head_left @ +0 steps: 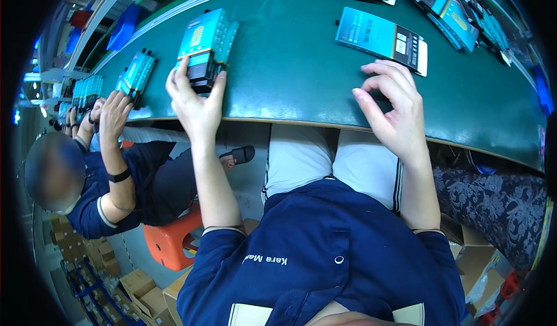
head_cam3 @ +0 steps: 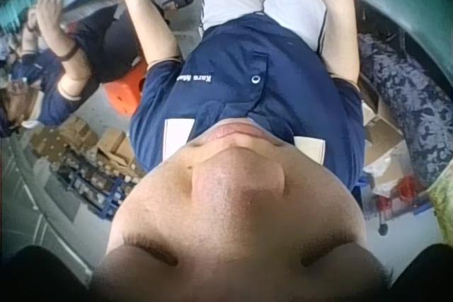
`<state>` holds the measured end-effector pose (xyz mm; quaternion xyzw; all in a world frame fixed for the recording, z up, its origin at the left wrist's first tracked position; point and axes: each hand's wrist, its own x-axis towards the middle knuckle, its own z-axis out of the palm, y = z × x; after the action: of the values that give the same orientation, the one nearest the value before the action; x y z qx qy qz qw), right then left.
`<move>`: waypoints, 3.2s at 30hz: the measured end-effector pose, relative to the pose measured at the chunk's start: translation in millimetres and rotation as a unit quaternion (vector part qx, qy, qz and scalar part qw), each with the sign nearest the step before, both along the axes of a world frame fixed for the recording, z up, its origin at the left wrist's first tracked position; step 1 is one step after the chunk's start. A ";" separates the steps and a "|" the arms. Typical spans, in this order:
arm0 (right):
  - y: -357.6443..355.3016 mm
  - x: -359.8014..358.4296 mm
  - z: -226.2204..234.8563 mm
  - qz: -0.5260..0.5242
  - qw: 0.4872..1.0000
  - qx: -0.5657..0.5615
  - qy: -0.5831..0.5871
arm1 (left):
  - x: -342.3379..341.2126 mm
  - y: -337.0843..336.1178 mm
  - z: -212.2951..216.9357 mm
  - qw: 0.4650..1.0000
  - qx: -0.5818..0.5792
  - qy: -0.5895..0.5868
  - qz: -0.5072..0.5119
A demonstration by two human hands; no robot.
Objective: Packing lithium-polymer battery units into branded boxes on an assembly line.
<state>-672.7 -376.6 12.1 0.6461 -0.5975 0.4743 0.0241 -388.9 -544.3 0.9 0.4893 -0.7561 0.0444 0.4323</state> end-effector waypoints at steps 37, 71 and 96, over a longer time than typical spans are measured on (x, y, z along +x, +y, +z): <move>-4.5 -0.6 -13.6 -0.005 0.998 -0.050 -0.025 | 39.4 -58.8 -29.1 0.973 -0.079 -0.076 0.203; -5.7 5.7 -13.3 -0.006 0.999 -0.047 -0.012 | 42.6 -56.3 -29.2 0.978 -0.078 -0.051 0.188; 19.6 -39.0 14.5 0.059 0.965 -0.024 -0.255 | 0.5 -23.0 1.7 0.982 -0.060 -0.019 0.176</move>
<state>-711.7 -357.0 26.6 0.5367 -0.5332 0.6385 -0.1415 -388.3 -567.3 2.6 0.5873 -0.6619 0.1741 0.4321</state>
